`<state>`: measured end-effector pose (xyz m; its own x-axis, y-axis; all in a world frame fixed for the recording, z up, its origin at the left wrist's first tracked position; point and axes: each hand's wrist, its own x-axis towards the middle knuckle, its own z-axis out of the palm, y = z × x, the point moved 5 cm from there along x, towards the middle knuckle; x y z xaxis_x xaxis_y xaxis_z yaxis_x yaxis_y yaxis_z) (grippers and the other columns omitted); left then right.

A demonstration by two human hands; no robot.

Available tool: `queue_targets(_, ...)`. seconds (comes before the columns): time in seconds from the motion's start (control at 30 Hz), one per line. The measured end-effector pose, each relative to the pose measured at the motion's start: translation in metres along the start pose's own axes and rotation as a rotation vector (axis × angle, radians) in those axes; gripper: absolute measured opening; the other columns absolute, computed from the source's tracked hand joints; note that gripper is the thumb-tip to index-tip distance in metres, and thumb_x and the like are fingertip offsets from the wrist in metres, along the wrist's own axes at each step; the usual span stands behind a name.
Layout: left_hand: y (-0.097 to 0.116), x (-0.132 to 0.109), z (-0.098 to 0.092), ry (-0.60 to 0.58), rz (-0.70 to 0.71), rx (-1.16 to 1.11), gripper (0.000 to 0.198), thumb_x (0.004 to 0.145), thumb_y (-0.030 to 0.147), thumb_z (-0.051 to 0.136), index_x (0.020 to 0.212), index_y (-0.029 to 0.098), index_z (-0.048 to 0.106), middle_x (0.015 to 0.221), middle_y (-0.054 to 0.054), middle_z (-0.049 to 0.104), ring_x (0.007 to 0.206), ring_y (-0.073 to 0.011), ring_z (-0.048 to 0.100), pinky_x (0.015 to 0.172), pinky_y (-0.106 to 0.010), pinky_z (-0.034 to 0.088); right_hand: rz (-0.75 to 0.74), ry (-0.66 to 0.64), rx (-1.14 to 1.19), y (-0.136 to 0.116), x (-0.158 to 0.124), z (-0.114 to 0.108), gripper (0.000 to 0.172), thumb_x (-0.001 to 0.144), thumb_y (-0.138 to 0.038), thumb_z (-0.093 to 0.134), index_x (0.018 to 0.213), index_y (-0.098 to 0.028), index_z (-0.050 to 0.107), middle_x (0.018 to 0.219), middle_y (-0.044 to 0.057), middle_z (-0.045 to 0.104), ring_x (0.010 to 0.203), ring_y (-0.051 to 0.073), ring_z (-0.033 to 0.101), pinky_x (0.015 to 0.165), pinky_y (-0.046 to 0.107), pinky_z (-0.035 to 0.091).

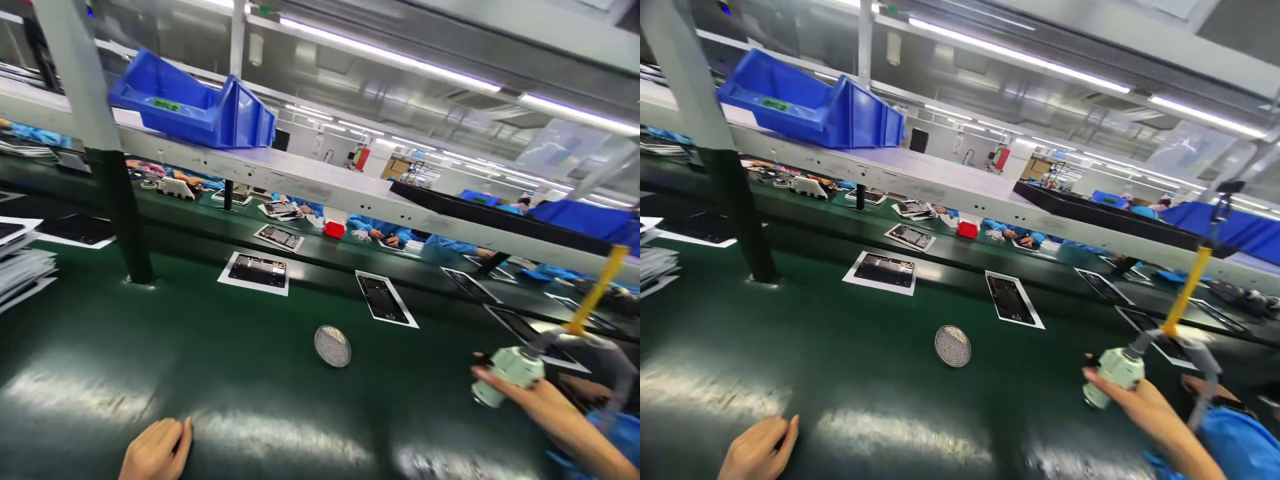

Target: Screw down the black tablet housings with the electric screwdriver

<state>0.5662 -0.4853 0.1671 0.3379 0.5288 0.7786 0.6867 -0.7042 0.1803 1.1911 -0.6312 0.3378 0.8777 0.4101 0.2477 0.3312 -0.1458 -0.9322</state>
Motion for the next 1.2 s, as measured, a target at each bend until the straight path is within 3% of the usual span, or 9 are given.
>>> queue_targets(0.07,0.004,0.003,0.008,-0.014,0.0,-0.026,0.04,0.095,0.016,0.056,0.056,0.02,0.048,0.053,0.005,0.045,0.044,-0.0109,0.046,0.051,-0.028,0.038,0.084,-0.057,0.05,0.018,0.003,0.021,0.059,0.024,-0.038,0.097,0.072,-0.016,0.071,0.074,0.013,0.07,0.063,0.031,0.067,0.047,0.037,0.053)
queue_targets(0.23,0.043,0.039,0.038,-0.259,-0.023,-0.234,0.032,0.1,0.019,0.046,0.07,0.022,0.055,0.063,0.003,0.055,0.053,-0.0109,0.057,0.053,-0.023,0.045,0.014,0.16,0.277,0.039,0.006,0.089,0.07,0.044,-0.059,0.087,0.093,-0.014,0.065,0.071,0.005,0.062,0.057,0.018,0.059,0.045,0.029,0.046)
queue_targets(0.37,0.084,0.096,0.067,-0.531,0.094,-0.331,0.024,0.1,0.02,0.042,0.085,0.022,0.061,0.076,-0.001,0.06,0.067,-0.0137,0.062,0.059,-0.025,0.048,-0.05,0.144,0.369,0.034,0.012,0.132,0.071,0.058,-0.062,0.081,0.105,-0.012,0.063,0.072,0.002,0.059,0.058,0.014,0.055,0.051,0.027,0.047)
queue_targets(0.47,0.115,0.15,0.106,-0.731,0.21,-0.325,0.023,0.099,0.018,0.042,0.086,0.019,0.061,0.082,-0.004,0.061,0.074,-0.0149,0.062,0.064,-0.026,0.05,-0.069,0.029,0.356,0.03,0.01,0.15,0.068,0.064,-0.059,0.08,0.11,-0.012,0.064,0.072,0.002,0.06,0.059,0.014,0.056,0.052,0.027,0.047)
queue_targets(0.57,0.152,0.201,0.169,-0.898,0.327,-0.275,0.015,0.097,0.018,0.051,0.092,0.017,0.064,0.09,-0.004,0.063,0.084,-0.0155,0.064,0.076,-0.026,0.053,-0.085,-0.107,0.293,0.033,0.003,0.161,0.062,0.064,-0.052,0.081,0.11,-0.013,0.066,0.073,0.002,0.062,0.06,0.014,0.055,0.055,0.026,0.048)
queue_targets(0.7,0.206,0.251,0.278,-1.041,0.425,-0.214,0.009,0.097,0.021,0.059,0.099,0.016,0.067,0.1,-0.005,0.066,0.094,-0.0173,0.065,0.085,-0.03,0.055,-0.107,-0.248,0.197,0.043,0.001,0.165,0.047,0.062,-0.043,0.078,0.099,-0.015,0.067,0.072,0.0,0.063,0.062,0.014,0.054,0.061,0.026,0.047)
queue_targets(0.87,0.252,0.268,0.389,-1.163,0.476,-0.112,0.025,0.1,0.03,0.061,0.12,0.014,0.062,0.118,-0.009,0.063,0.105,-0.0214,0.064,0.091,-0.042,0.057,-0.062,-0.233,0.119,0.057,0.017,0.136,0.045,0.067,-0.053,0.075,0.092,-0.016,0.067,0.076,0.003,0.066,0.065,0.016,0.057,0.063,0.027,0.047)
queue_targets(1.0,0.257,0.268,0.427,-1.197,0.503,-0.066,0.029,0.101,0.033,0.061,0.123,0.015,0.061,0.122,-0.01,0.062,0.105,-0.0218,0.064,0.092,-0.043,0.057,-0.004,-0.136,0.066,0.06,0.027,0.103,0.051,0.064,-0.059,0.077,0.091,-0.016,0.068,0.078,0.006,0.069,0.067,0.019,0.061,0.062,0.028,0.048)
queue_targets(1.2,0.247,0.278,0.449,-1.217,0.55,-0.027,0.027,0.101,0.034,0.061,0.121,0.015,0.063,0.122,-0.009,0.063,0.107,-0.0218,0.064,0.093,-0.043,0.056,0.089,-0.084,0.04,0.062,0.026,0.088,0.058,0.058,-0.065,0.077,0.091,-0.018,0.07,0.082,0.009,0.072,0.073,0.024,0.066,0.066,0.032,0.051)
